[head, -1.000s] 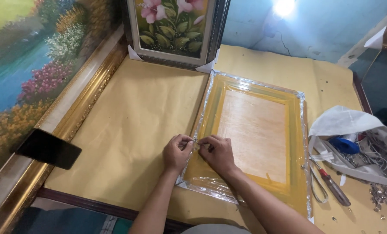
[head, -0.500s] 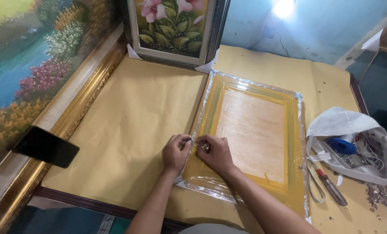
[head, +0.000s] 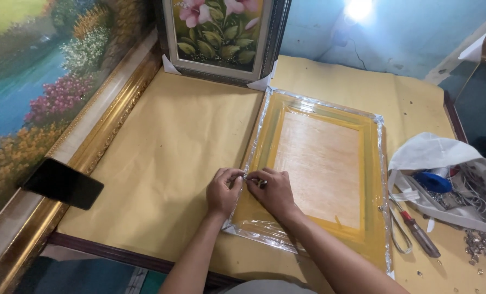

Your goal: Measuring, cutting, and threading a metal hanging wire through eyelets on the back of a picture frame and securing it with a screwdriver.

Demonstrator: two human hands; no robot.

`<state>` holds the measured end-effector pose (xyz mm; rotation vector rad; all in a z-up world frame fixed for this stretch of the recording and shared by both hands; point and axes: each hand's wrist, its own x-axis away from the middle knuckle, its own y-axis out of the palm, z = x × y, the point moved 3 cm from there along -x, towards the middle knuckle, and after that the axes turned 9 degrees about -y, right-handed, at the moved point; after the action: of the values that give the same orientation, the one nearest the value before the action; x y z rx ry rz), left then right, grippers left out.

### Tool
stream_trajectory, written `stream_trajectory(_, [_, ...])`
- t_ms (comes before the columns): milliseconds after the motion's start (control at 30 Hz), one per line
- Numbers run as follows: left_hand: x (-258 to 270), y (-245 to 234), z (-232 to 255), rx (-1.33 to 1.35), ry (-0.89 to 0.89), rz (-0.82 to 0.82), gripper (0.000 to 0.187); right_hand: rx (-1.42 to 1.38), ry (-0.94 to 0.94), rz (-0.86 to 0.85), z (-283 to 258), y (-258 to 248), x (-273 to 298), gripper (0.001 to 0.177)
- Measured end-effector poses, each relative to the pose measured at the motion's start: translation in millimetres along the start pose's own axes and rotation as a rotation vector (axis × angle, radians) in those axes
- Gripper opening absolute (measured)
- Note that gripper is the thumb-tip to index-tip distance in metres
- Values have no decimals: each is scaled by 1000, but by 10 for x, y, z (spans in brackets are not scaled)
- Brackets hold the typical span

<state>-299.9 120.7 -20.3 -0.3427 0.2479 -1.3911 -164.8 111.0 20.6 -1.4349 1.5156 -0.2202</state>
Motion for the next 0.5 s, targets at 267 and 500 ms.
stream_trajectory(267, [-19, 33, -31, -36, 8, 13, 9, 1, 19, -44, 44, 31, 26, 6])
stream_trajectory(500, [-58, 80, -104, -45, -9, 17, 9, -167, 45, 53, 167, 38, 13, 22])
